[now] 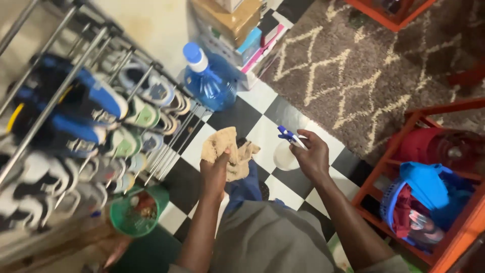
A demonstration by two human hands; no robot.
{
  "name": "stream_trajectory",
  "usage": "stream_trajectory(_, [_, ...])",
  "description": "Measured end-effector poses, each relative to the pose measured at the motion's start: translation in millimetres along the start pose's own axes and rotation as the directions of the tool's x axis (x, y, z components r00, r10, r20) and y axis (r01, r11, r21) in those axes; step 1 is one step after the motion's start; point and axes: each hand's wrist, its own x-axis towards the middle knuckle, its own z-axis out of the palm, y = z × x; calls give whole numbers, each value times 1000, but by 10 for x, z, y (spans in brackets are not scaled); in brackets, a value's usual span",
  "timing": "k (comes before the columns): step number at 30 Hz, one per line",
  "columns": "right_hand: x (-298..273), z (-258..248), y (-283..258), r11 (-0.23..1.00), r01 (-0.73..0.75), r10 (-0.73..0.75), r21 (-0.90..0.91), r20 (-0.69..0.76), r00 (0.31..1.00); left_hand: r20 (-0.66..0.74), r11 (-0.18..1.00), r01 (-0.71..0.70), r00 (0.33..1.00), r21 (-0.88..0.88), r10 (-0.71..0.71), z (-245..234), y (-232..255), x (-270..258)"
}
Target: The person is taking sneakers off a metal rack and organizing them on the floor.
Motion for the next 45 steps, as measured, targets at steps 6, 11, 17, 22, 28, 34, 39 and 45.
stream_trajectory(6, [1271, 343, 1053, 950, -100, 86, -297, -60, 995, -6, 983, 3, 1000, 183, -2, 410, -224, 1150])
stream_trajectory(11, [2393, 979, 2556, 988, -133, 133, 78, -2, 991, 87, 960, 228, 966, 162, -244, 691, -409, 2100])
stream_trajectory(17, [3822, 1696, 3207, 932, -364, 362, -9, -77, 929, -32, 936, 256, 966, 242, -256, 962, -1134, 3316])
stream_trajectory(22, [4375, 2067, 3993, 916, -387, 394, 104, -59, 917, -24, 947, 223, 974, 232, -224, 877, -1814, 3772])
stream_trajectory(28, [4751, 2174, 4298, 941, -329, 328, -77, -25, 944, -225, 870, 415, 904, 267, -363, 769, -1876, 3736])
stream_trajectory(34, [5108, 2184, 4584, 966, -176, 199, -192, 109, 974, -123, 969, 223, 970, 101, -210, 608, -2055, 3761])
stream_trajectory(39, [4690, 1854, 3383, 941, -75, 131, -329, 152, 980, -37, 980, 146, 989, 139, -142, 815, -1773, 3632])
stream_trajectory(45, [3816, 1128, 1971, 642, -508, -128, 573, 734, 667, 408, 998, -8, 912, -59, 31, 1429, -624, 3231])
